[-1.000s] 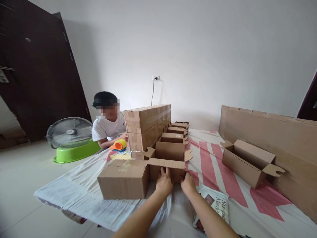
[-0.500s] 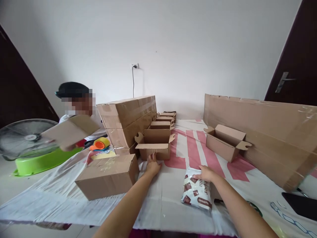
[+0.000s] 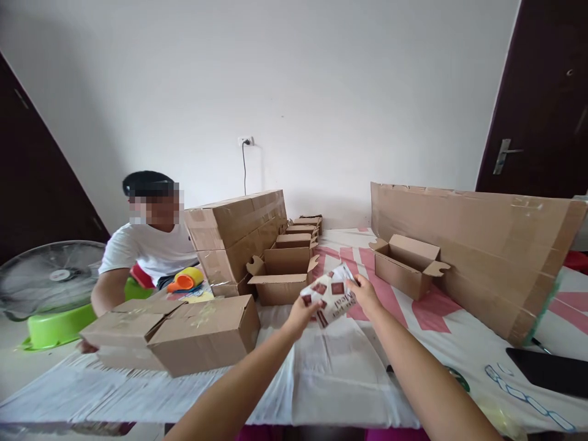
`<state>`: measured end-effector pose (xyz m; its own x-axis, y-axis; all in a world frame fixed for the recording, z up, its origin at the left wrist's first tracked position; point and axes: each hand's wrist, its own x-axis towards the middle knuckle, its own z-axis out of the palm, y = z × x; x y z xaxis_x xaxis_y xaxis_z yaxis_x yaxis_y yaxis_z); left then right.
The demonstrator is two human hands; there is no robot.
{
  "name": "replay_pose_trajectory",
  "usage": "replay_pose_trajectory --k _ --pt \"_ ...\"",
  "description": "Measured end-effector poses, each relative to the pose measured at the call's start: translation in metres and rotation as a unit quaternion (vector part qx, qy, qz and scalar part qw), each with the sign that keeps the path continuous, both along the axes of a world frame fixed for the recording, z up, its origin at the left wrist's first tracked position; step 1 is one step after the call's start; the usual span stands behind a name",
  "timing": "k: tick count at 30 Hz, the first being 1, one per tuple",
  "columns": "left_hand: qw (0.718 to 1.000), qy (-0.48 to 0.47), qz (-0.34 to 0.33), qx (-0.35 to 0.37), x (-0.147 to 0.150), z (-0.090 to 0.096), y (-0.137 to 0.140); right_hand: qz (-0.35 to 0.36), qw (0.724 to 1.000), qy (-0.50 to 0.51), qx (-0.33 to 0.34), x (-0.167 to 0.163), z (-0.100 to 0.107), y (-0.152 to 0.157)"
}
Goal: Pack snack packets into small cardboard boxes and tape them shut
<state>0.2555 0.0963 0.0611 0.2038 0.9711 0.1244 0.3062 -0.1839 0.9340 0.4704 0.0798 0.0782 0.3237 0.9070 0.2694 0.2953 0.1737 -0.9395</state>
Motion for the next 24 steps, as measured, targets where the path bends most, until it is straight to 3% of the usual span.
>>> replay_pose_trajectory --k 6,10,14,19,22,24 --pt "0.994 -0.041 0.075 0.063 0.023 0.082 0.075 -0.073 0.997 -0.028 0.018 0.0 0.046 0.064" --pt "0.993 -0.045 0.072 0.082 0.028 0.098 0.078 -0.088 0.994 -0.049 0.031 0.005 0.054 0.066" --pt "0.992 -0.056 0.07 0.092 0.012 0.075 0.053 -0.041 0.996 -0.074 0.037 0.0 0.029 0.038" --pt "0.991 -0.046 0.099 0.074 -0.03 0.009 0.006 0.039 0.989 -0.132 -0.046 -0.032 -0.033 -0.012" --pt "0.988 -0.017 0.144 0.048 -0.051 -0.033 -0.013 0.022 0.982 -0.173 -0.068 -0.054 -0.061 -0.025" --pt "0.983 0.011 0.183 0.033 -0.059 -0.052 -0.018 -0.008 0.978 -0.197 -0.067 -0.066 -0.068 -0.022"
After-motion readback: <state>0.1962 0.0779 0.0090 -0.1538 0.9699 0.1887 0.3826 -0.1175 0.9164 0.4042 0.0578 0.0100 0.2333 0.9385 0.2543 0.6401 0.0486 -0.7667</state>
